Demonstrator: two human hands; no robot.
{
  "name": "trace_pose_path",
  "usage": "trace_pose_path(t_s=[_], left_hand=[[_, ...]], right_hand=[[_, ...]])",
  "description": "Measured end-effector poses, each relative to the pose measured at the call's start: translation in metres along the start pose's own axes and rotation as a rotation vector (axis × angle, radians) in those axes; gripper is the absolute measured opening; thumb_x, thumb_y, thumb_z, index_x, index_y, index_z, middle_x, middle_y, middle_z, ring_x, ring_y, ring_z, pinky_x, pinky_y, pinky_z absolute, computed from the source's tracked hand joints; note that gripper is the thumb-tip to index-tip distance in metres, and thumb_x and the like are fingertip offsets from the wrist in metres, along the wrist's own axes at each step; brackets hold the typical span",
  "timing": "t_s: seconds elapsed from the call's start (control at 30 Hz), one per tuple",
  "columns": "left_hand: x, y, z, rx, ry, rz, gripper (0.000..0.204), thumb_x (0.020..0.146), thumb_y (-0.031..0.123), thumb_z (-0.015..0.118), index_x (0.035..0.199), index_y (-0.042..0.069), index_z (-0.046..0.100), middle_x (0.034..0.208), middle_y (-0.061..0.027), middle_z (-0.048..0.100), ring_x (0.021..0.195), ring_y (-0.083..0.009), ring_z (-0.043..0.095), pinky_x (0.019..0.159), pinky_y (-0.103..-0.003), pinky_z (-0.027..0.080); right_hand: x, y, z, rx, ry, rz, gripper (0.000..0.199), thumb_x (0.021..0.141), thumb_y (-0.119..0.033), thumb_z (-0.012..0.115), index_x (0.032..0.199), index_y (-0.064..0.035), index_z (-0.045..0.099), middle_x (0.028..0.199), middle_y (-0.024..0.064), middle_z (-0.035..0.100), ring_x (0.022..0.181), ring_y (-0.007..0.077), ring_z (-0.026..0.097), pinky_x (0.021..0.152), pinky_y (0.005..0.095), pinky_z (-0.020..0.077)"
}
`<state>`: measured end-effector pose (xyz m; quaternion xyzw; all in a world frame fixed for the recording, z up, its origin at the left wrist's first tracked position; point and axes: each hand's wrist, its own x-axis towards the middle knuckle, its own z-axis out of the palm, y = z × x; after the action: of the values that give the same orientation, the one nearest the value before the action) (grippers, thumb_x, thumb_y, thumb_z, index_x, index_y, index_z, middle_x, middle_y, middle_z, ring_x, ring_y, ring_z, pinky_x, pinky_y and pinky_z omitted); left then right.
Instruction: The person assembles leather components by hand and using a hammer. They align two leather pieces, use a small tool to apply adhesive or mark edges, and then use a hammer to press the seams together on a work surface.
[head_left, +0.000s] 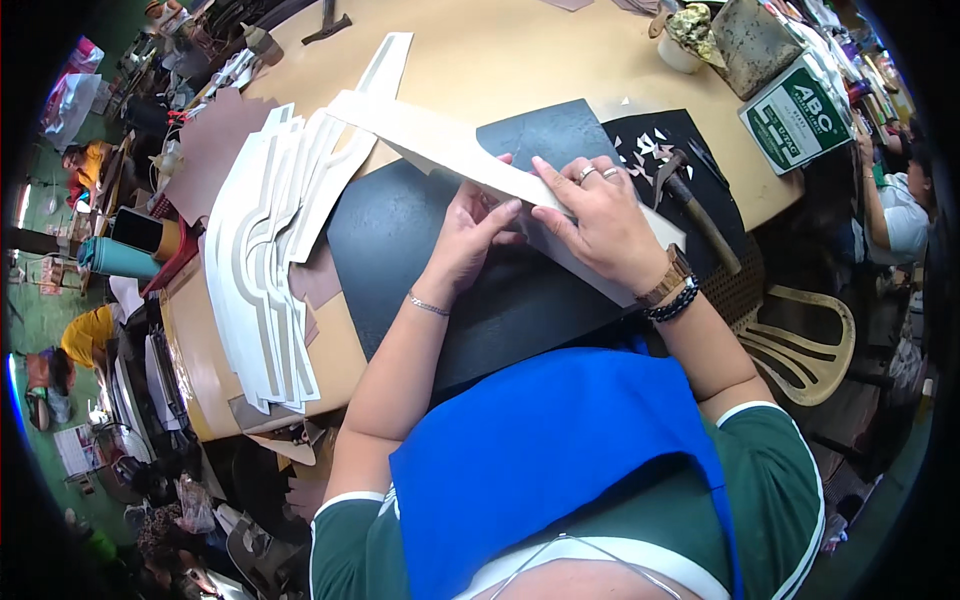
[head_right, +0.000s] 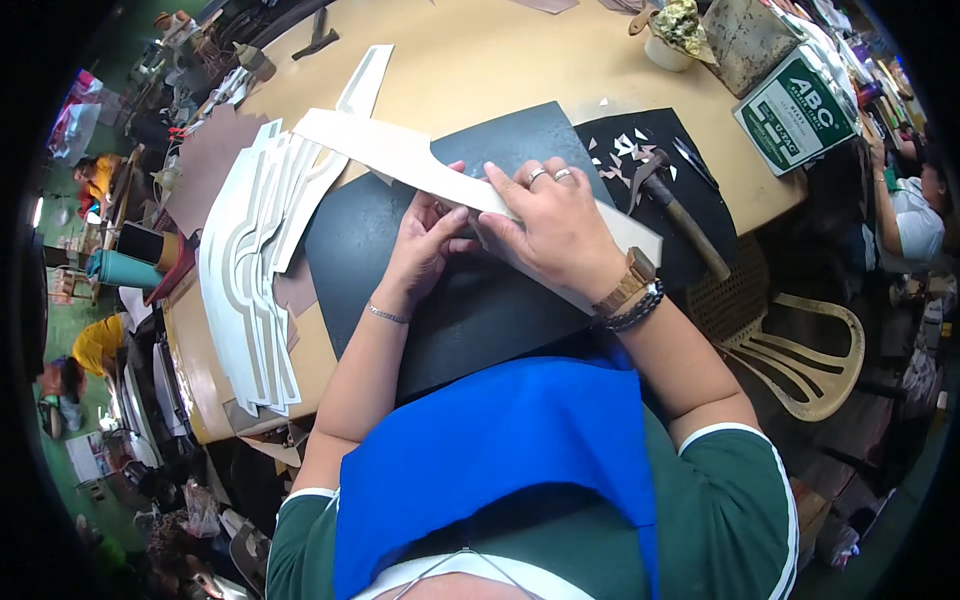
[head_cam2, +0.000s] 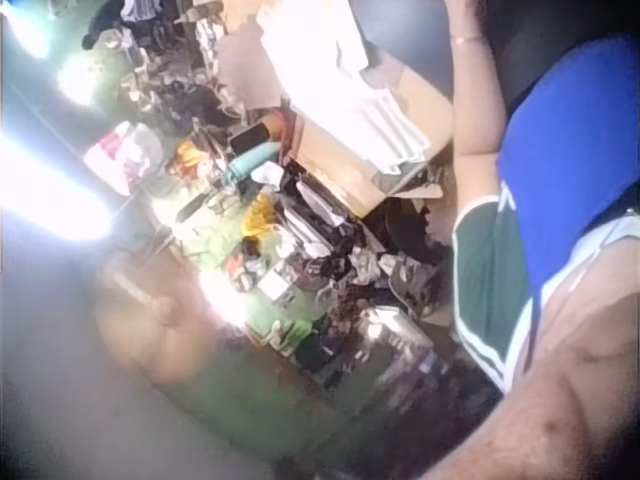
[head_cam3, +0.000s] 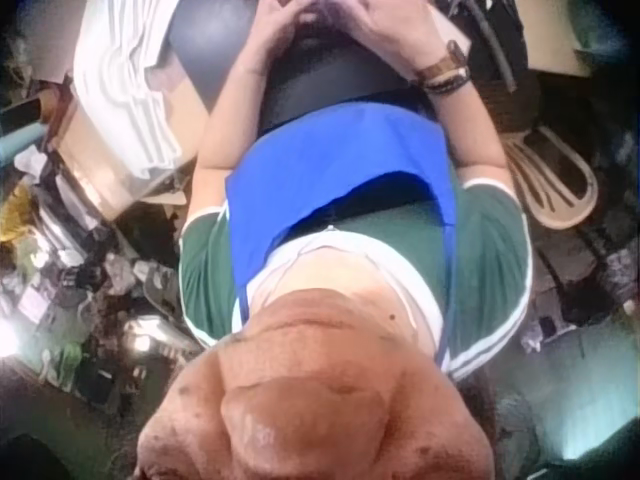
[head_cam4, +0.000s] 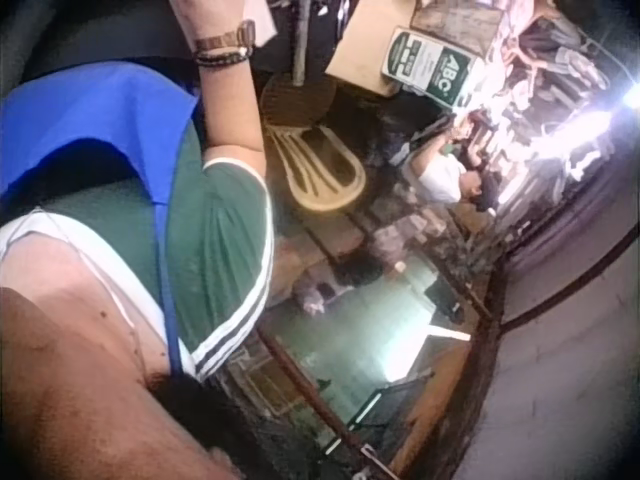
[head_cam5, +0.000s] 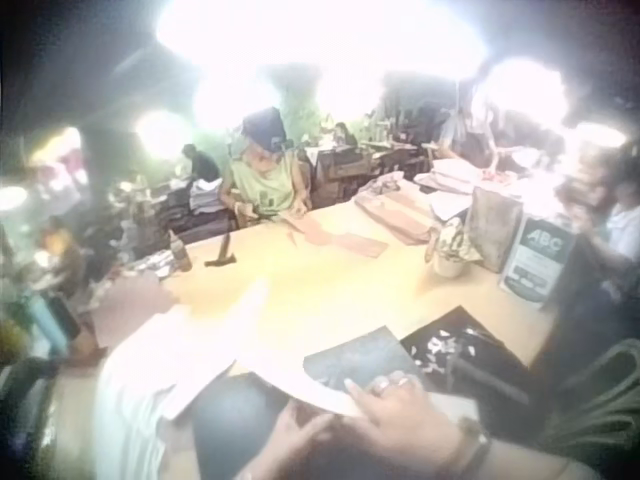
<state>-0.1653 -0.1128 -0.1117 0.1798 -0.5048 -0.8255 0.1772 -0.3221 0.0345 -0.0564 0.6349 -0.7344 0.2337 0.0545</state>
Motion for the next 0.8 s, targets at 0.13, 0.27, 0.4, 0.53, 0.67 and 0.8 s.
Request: trace_pose_path(t_s=[0.13, 0.27, 0.4, 0.53, 0.67, 0.8], left_hand=[[-0.005, 0.006, 0.005, -0.116, 0.003, 0.002, 0.068, 0.098, 0.008, 0.067, 0.158, 0.009, 0.035, 0.141, -0.0105, 0.056, 0.116, -0.0175, 0.065, 0.081, -0.031, 0.066], [-0.004, 0.007, 0.004, -0.142, 0.000, -0.019, 0.067, 0.098, 0.008, 0.067, 0.157, 0.007, 0.035, 0.142, -0.0119, 0.056, 0.113, -0.0168, 0.066, 0.080, -0.032, 0.067], [-0.001, 0.002, 0.003, -0.088, 0.059, -0.022, 0.058, 0.102, 0.015, 0.066, 0.153, 0.005, 0.040, 0.137, -0.0134, 0.063, 0.106, -0.0140, 0.069, 0.076, -0.028, 0.064], [-0.001, 0.001, 0.004, -0.029, 0.092, -0.015, 0.054, 0.104, 0.021, 0.064, 0.151, 0.005, 0.043, 0.134, -0.0128, 0.067, 0.105, -0.0137, 0.070, 0.073, -0.024, 0.061], [-0.002, 0.000, 0.006, -0.036, 0.077, 0.009, 0.056, 0.105, 0.021, 0.063, 0.153, 0.005, 0.040, 0.137, -0.0140, 0.065, 0.109, -0.0145, 0.069, 0.075, -0.025, 0.062], [-0.002, -0.001, 0.013, -0.053, 0.070, 0.022, 0.061, 0.106, 0.022, 0.061, 0.157, 0.006, 0.031, 0.140, -0.0144, 0.063, 0.115, -0.0158, 0.067, 0.079, -0.026, 0.062]], right_hand=[[0.001, 0.002, -0.004, 0.013, 0.079, -0.013, 0.051, 0.088, -0.040, 0.077, 0.132, -0.0162, 0.071, 0.104, 0.0046, 0.066, 0.104, 0.0265, 0.056, 0.093, 0.0418, 0.0386], [-0.001, 0.003, -0.005, -0.022, 0.063, -0.014, 0.050, 0.087, -0.039, 0.078, 0.132, -0.0195, 0.071, 0.103, 0.0034, 0.065, 0.104, 0.0255, 0.056, 0.094, 0.0423, 0.0375], [-0.004, 0.002, -0.009, 0.013, 0.020, -0.031, 0.050, 0.086, -0.037, 0.079, 0.131, -0.0189, 0.071, 0.102, 0.0029, 0.065, 0.103, 0.0251, 0.056, 0.095, 0.0418, 0.0374], [-0.002, 0.006, -0.007, 0.040, 0.015, -0.056, 0.050, 0.085, -0.037, 0.079, 0.131, -0.0189, 0.071, 0.103, 0.0032, 0.066, 0.102, 0.0252, 0.057, 0.096, 0.0413, 0.0381], [-0.004, 0.007, -0.006, 0.028, 0.008, -0.060, 0.052, 0.084, -0.036, 0.080, 0.132, -0.0205, 0.070, 0.103, 0.0031, 0.066, 0.101, 0.0253, 0.056, 0.095, 0.0407, 0.0388], [-0.003, 0.007, -0.010, 0.038, -0.014, -0.074, 0.053, 0.082, -0.034, 0.081, 0.133, -0.0233, 0.070, 0.102, 0.0029, 0.065, 0.100, 0.0253, 0.056, 0.095, 0.0405, 0.0393]])
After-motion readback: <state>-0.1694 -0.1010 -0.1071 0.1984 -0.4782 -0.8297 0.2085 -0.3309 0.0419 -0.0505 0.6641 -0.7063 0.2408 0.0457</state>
